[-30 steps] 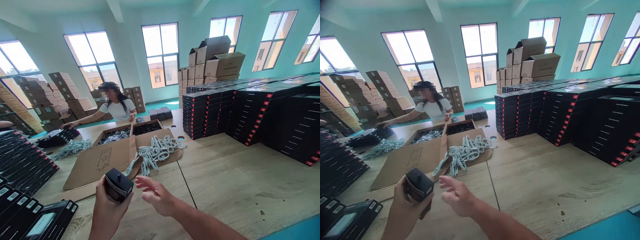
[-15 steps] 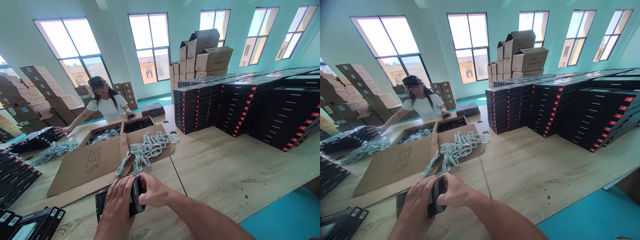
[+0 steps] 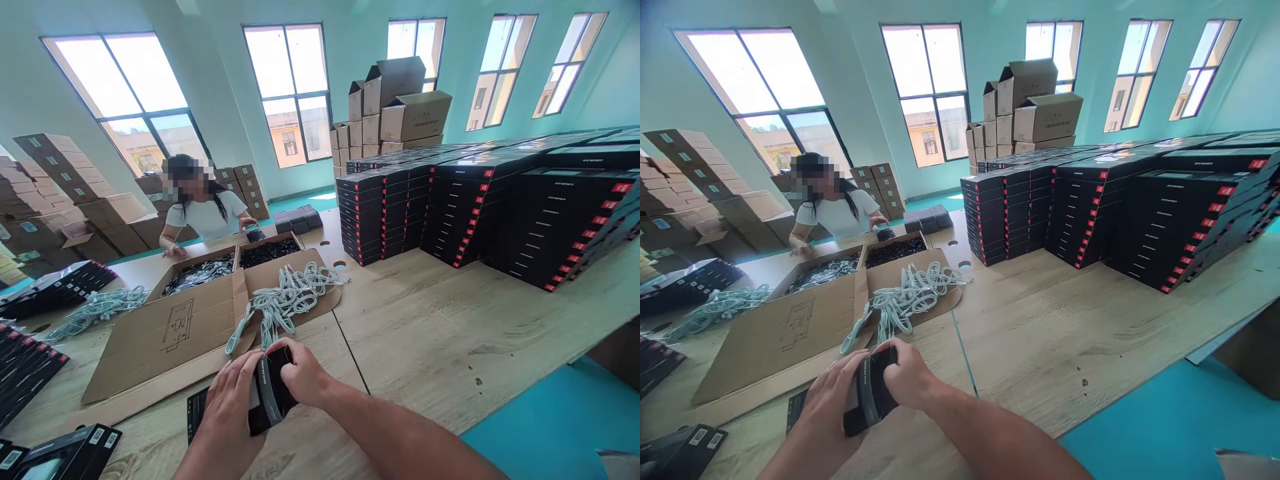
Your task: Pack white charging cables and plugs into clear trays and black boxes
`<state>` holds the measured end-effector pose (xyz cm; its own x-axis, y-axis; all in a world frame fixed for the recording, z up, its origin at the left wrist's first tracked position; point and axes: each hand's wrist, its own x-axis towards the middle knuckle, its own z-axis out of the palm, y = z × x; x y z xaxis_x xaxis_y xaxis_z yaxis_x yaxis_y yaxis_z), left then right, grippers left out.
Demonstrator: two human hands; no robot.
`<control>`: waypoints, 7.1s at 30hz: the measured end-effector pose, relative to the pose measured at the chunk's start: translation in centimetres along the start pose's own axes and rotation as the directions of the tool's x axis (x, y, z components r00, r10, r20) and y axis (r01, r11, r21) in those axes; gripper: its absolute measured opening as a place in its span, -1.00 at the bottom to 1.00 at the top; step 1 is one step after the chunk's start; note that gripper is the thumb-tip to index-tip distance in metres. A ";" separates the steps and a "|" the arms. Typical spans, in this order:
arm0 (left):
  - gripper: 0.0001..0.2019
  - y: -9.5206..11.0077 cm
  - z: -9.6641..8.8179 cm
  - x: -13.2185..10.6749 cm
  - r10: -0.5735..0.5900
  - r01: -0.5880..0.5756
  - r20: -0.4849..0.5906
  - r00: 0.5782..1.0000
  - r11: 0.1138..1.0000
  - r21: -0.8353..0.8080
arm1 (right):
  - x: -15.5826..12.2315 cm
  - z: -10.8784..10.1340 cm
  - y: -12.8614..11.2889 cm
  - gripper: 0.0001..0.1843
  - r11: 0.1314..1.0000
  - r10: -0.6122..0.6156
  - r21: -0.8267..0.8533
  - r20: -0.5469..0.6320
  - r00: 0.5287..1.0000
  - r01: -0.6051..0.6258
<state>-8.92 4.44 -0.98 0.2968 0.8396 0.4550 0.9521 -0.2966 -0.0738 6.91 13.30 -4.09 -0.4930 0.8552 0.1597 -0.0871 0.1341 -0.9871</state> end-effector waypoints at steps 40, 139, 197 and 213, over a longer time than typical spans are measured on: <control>-0.53 1.2 4.2 0.1 -0.325 0.402 0.238 0.915 0.774 -0.490 | 5.8 -7.5 0.9 -0.89 0.916 0.110 -0.370 -0.138 0.984 -0.154; -0.66 1.8 3.7 7.1 -0.157 0.565 0.641 0.751 -0.349 -0.747 | 1.3 -7.5 -1.9 -0.74 0.999 -0.042 0.000 0.140 0.989 0.042; -0.82 2.9 3.9 7.1 -0.246 0.564 0.650 0.719 -0.340 -0.753 | 2.5 -9.8 -0.8 -0.85 0.977 -0.106 -0.175 0.110 0.988 0.124; -0.82 3.7 3.1 7.6 -0.212 0.632 0.626 0.751 -0.044 -0.774 | 1.9 -6.7 -1.4 -0.53 0.807 0.084 0.553 0.236 0.968 -0.205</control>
<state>-2.95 11.15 -0.50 0.0668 0.9779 -0.1980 0.0893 0.1918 0.9774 11.89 18.10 -2.44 -0.6890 0.7210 0.0731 -0.4480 -0.3444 -0.8250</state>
